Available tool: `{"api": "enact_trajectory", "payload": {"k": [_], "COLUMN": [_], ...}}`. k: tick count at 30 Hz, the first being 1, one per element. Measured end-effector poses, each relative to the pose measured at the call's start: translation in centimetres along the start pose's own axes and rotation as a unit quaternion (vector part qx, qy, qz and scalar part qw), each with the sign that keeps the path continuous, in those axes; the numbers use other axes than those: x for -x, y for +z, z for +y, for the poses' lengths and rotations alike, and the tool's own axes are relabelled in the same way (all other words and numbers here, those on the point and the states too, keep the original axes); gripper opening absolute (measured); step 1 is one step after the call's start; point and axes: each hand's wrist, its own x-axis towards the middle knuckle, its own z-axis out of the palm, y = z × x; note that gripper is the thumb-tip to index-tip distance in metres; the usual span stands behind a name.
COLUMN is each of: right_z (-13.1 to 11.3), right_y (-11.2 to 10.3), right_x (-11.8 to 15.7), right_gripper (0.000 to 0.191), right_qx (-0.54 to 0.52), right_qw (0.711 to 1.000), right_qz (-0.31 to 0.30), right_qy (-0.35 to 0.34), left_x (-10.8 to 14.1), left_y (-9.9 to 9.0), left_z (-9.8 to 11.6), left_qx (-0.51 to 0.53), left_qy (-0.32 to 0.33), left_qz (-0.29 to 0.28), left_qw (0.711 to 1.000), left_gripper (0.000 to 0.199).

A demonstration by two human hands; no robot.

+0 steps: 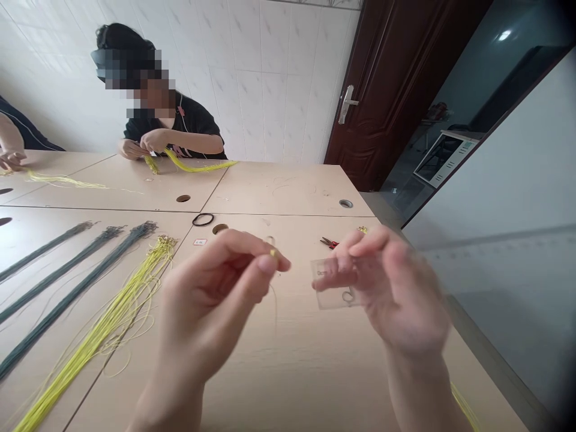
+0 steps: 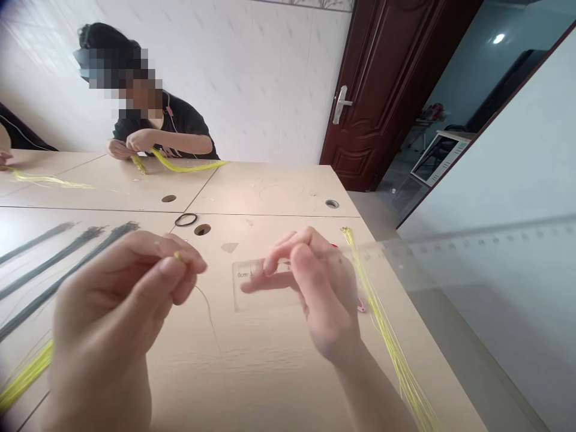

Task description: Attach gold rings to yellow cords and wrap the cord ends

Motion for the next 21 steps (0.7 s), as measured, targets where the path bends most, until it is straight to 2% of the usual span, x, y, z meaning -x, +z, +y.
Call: {"api": "enact_trajectory", "payload": {"k": [2, 4, 6, 9, 14, 17, 21], "right_z": [0.6, 1.4, 2.4, 4.7, 8.6, 10.6, 12.3], "right_y": [-0.6, -1.1, -1.2, -0.8, 0.0, 0.2, 0.6], "right_x": [-0.7, -1.3, -1.7, -2.0, -2.3, -2.5, -2.9], "right_gripper": [0.031, 0.031, 0.03, 0.026, 0.03, 0.03, 0.027], "right_qx": [0.131, 0.266, 0.344, 0.375, 0.406, 0.428, 0.454], "right_qw": [0.985, 0.934, 0.881, 0.844, 0.781, 0.748, 0.71], "right_qz": [-0.025, -0.077, -0.133, -0.192, -0.263, -0.279, -0.279], "right_qy": [0.109, 0.227, 0.297, 0.331, 0.395, 0.423, 0.461], "left_x": [-0.1, 0.0, 0.1, 0.3, 0.5, 0.5, 0.3], "left_y": [-0.5, -0.9, -1.1, -1.5, -2.2, -1.8, -0.5], "left_z": [0.1, 0.2, 0.2, 0.1, 0.4, 0.9, 1.4], "left_qx": [-0.004, -0.003, 0.003, 0.015, 0.031, 0.026, 0.036], "left_qy": [-0.01, -0.011, -0.005, -0.004, -0.019, -0.016, -0.017], "left_qz": [0.052, 0.064, 0.058, 0.054, 0.073, 0.076, 0.126], "left_qw": [0.999, 0.998, 0.998, 0.998, 0.997, 0.997, 0.991], "left_gripper": [0.012, 0.013, 0.013, 0.009, 0.013, 0.014, 0.016]}}
